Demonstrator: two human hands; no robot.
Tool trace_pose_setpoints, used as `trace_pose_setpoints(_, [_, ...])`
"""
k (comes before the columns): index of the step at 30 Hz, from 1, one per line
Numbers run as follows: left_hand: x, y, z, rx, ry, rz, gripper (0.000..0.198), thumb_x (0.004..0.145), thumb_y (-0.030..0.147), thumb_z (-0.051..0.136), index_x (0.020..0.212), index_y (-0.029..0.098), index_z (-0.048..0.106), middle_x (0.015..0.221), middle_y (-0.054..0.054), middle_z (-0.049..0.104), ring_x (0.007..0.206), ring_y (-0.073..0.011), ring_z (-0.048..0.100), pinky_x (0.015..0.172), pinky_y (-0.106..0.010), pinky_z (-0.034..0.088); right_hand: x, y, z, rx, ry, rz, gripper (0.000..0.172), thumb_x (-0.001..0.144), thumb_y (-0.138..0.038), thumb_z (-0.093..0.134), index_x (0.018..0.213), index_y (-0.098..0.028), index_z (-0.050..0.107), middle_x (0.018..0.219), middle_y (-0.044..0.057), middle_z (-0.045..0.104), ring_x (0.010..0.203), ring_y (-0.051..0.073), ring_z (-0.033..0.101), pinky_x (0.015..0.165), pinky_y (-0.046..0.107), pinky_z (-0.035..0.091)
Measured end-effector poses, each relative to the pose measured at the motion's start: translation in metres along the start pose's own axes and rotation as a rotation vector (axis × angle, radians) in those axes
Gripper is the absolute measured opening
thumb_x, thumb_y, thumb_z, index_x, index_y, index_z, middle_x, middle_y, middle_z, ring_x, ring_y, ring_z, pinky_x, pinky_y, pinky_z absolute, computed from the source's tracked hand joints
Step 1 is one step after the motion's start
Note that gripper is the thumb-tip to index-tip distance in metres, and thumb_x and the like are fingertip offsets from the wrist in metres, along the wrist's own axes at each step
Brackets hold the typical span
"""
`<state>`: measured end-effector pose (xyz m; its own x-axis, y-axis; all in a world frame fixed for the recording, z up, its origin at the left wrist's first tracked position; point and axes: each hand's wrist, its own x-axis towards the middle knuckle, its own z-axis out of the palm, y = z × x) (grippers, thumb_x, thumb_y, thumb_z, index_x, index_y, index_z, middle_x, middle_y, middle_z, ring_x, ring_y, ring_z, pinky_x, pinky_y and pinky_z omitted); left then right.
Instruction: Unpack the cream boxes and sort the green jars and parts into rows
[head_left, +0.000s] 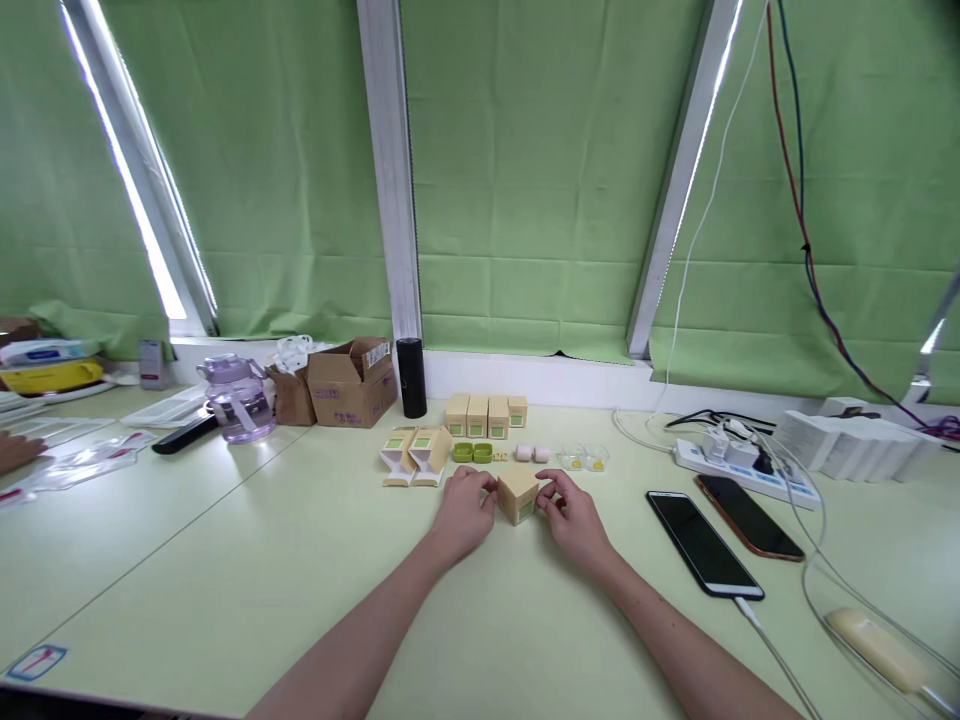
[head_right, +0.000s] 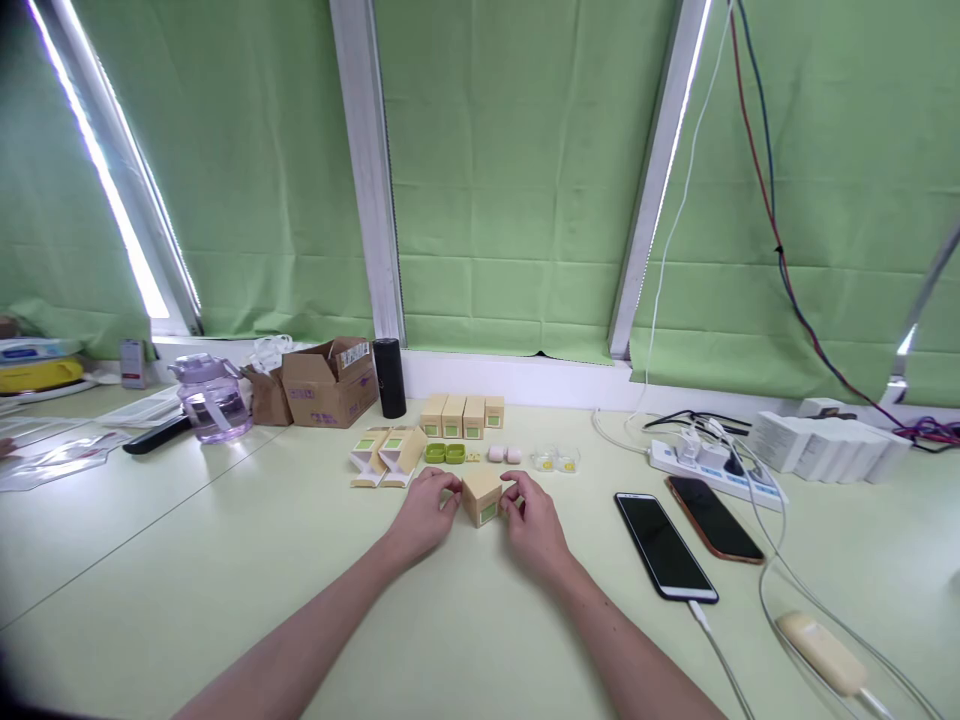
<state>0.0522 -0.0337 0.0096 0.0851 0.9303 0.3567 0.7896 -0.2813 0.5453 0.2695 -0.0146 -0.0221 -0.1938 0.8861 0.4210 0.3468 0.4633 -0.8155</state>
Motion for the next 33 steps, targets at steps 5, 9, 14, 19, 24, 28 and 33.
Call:
trace_pose_setpoints(5, [0.001, -0.004, 0.003, 0.005, 0.010, -0.024, 0.013, 0.083, 0.016, 0.060, 0.087, 0.019, 0.072, 0.105, -0.011, 0.067, 0.107, -0.0272, 0.062, 0.097, -0.040, 0.048, 0.001, 0.003, 0.000, -0.002, 0.032, -0.030, 0.034, 0.090, -0.027, 0.050, 0.122, -0.023, 0.059, 0.093, 0.005, 0.073, 0.082, 0.021, 0.067, 0.075, 0.033, 0.052])
trace_pose_setpoints(9, [0.001, -0.002, 0.002, 0.007, -0.018, -0.055, 0.011, 0.082, 0.018, 0.062, 0.083, 0.020, 0.073, 0.107, -0.011, 0.067, 0.108, -0.0273, 0.062, 0.099, -0.040, 0.047, 0.001, 0.006, 0.000, 0.004, 0.021, -0.017, 0.037, 0.090, -0.025, 0.048, 0.126, -0.023, 0.057, 0.105, 0.007, 0.074, 0.089, 0.021, 0.068, 0.080, 0.035, 0.052])
trace_pose_setpoints(14, [-0.003, 0.005, -0.006, -0.028, 0.003, -0.059, 0.013, 0.081, 0.021, 0.064, 0.095, 0.023, 0.065, 0.107, -0.008, 0.070, 0.122, -0.0304, 0.054, 0.102, -0.044, 0.043, 0.002, 0.009, 0.001, 0.015, 0.038, -0.012, 0.038, 0.088, -0.027, 0.050, 0.125, -0.023, 0.058, 0.103, 0.007, 0.073, 0.090, 0.021, 0.067, 0.080, 0.036, 0.053])
trace_pose_setpoints(19, [-0.006, 0.013, -0.009, -0.059, -0.044, -0.076, 0.042, 0.078, 0.026, 0.069, 0.118, 0.023, 0.058, 0.112, -0.009, 0.070, 0.129, -0.0317, 0.050, 0.106, -0.046, 0.039, 0.003, 0.009, 0.001, 0.019, 0.027, 0.025, 0.037, 0.088, -0.030, 0.051, 0.124, -0.023, 0.059, 0.102, 0.006, 0.072, 0.091, 0.022, 0.067, 0.081, 0.037, 0.053])
trace_pose_setpoints(24, [-0.006, 0.015, -0.007, -0.065, -0.116, -0.087, 0.061, 0.073, 0.031, 0.073, 0.130, 0.023, 0.053, 0.128, -0.012, 0.065, 0.134, -0.0326, 0.048, 0.107, -0.044, 0.040, 0.004, 0.009, 0.001, 0.045, 0.042, 0.037, 0.037, 0.088, -0.033, 0.052, 0.123, -0.022, 0.059, 0.099, 0.007, 0.071, 0.089, 0.022, 0.067, 0.079, 0.036, 0.053])
trace_pose_setpoints(28, [-0.008, 0.017, 0.000, -0.079, -0.105, -0.077, 0.057, 0.075, 0.037, 0.074, 0.127, 0.023, 0.055, 0.133, -0.013, 0.063, 0.134, -0.0334, 0.049, 0.108, -0.044, 0.040, 0.004, 0.008, 0.001, 0.046, 0.039, 0.032, 0.036, 0.089, -0.031, 0.052, 0.123, -0.022, 0.058, 0.098, 0.006, 0.070, 0.086, 0.021, 0.066, 0.078, 0.035, 0.053])
trace_pose_setpoints(33, [-0.009, 0.019, 0.007, -0.108, -0.089, -0.115, 0.047, 0.081, 0.044, 0.071, 0.120, 0.022, 0.058, 0.127, -0.013, 0.063, 0.128, -0.0319, 0.053, 0.107, -0.043, 0.041, 0.003, 0.007, 0.001, 0.053, 0.076, 0.018, 0.035, 0.088, -0.030, 0.053, 0.122, -0.021, 0.059, 0.098, 0.006, 0.070, 0.085, 0.022, 0.066, 0.076, 0.035, 0.054])
